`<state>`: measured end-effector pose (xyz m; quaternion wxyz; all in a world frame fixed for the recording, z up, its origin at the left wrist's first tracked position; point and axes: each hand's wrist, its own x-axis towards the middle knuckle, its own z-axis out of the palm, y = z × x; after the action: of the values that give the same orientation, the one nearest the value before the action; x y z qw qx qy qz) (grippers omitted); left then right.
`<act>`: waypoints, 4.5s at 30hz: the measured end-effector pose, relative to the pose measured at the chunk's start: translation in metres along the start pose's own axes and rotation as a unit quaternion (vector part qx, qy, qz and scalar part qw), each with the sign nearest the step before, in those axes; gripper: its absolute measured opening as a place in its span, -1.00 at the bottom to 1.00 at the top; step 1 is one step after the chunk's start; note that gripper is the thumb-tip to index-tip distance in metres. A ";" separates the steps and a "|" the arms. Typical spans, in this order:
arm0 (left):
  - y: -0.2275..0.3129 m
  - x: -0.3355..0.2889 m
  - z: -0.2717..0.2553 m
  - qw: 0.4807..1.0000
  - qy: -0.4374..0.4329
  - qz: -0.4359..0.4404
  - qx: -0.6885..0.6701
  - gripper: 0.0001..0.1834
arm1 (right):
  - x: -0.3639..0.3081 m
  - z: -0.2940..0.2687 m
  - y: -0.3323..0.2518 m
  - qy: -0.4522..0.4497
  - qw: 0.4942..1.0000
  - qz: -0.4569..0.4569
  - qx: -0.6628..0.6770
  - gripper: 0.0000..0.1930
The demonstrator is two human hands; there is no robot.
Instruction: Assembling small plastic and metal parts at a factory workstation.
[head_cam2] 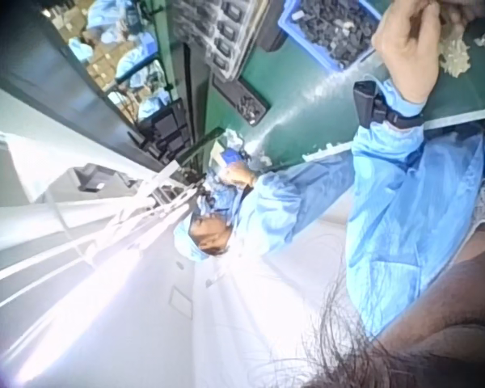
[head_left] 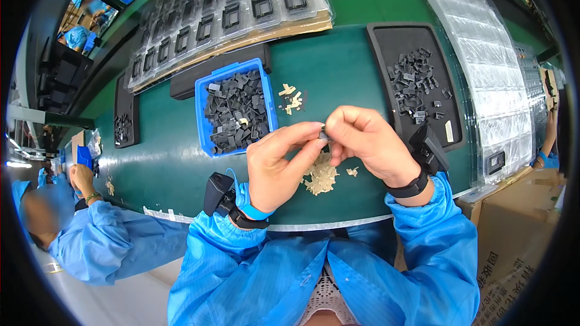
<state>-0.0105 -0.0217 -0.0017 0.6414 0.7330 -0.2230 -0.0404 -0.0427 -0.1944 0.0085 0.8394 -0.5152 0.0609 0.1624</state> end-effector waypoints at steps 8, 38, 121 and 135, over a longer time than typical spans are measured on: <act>0.009 -0.001 0.000 0.996 -0.071 -0.039 -0.044 -0.48 | -0.016 0.001 -0.014 0.072 0.987 -0.067 -0.127 -0.86; 0.004 -0.001 0.003 0.986 -0.163 -0.015 0.042 -0.86 | 0.071 0.007 -0.004 0.137 0.748 -0.146 -0.633 -0.86; 0.016 0.017 -0.023 0.860 -0.199 -0.341 -0.323 -0.83 | 0.001 -0.003 -0.006 0.081 0.767 -0.384 -0.508 -0.80; 0.019 0.020 -0.024 0.815 -0.261 -0.370 -0.363 -0.77 | 0.007 -0.008 0.000 -0.001 0.751 -0.442 -0.490 -0.77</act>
<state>0.0105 -0.0082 0.0257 0.7153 0.4363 -0.0629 -0.5422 -0.0359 -0.2000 0.0033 0.4499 -0.8254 -0.2620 -0.2184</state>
